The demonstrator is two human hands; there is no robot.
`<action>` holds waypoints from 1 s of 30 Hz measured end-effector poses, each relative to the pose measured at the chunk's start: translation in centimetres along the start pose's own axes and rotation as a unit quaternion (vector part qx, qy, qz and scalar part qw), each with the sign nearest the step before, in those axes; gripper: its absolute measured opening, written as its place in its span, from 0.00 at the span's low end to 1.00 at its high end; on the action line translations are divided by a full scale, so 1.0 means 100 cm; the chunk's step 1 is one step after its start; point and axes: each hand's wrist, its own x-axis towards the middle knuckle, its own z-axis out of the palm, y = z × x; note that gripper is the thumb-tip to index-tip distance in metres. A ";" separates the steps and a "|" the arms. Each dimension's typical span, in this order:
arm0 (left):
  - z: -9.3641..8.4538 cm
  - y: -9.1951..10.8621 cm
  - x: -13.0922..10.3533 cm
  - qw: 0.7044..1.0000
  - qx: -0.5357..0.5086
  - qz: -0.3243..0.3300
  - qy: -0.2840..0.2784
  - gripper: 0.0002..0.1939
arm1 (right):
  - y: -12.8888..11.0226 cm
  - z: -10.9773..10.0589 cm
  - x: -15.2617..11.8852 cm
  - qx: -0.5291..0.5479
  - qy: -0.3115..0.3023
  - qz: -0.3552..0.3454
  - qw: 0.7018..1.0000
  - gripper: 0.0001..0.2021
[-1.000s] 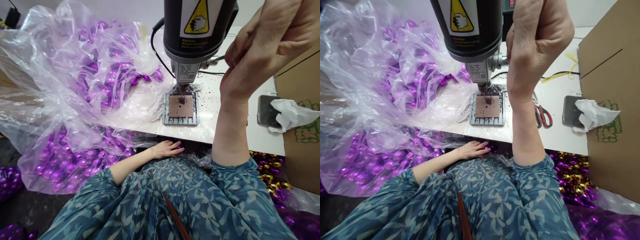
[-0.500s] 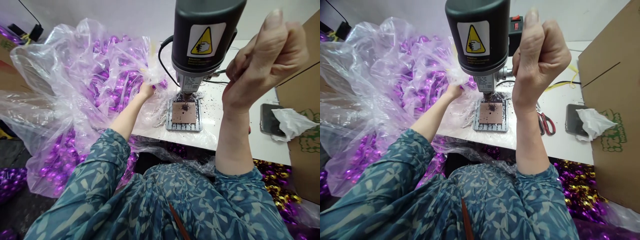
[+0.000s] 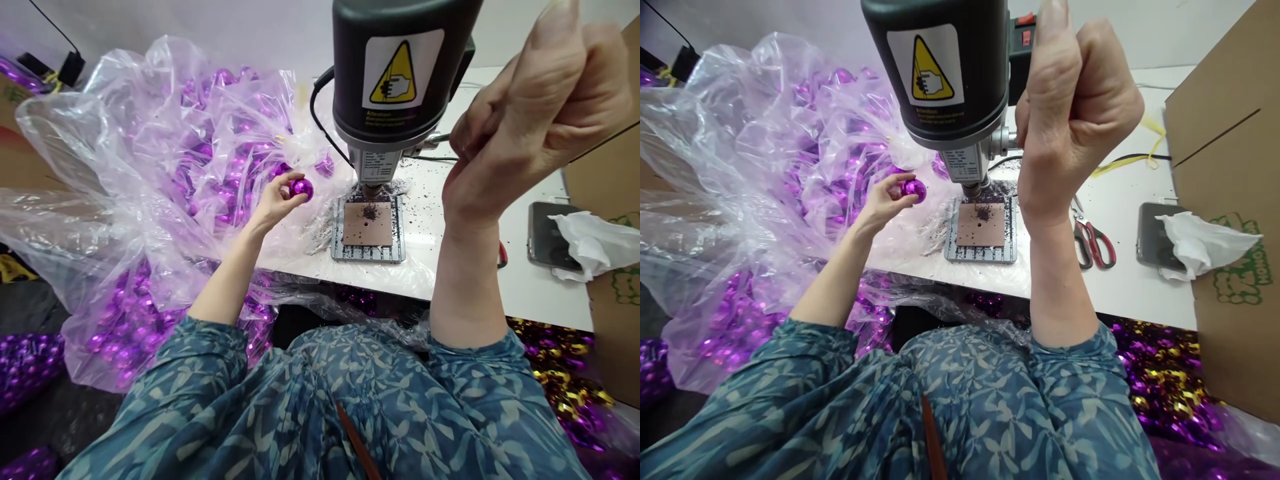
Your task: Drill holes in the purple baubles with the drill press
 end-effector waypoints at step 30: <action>0.127 0.049 -0.048 0.988 -0.097 -0.094 -0.075 0.32 | 0.005 -0.005 -0.005 0.033 -0.012 -0.019 0.999 0.25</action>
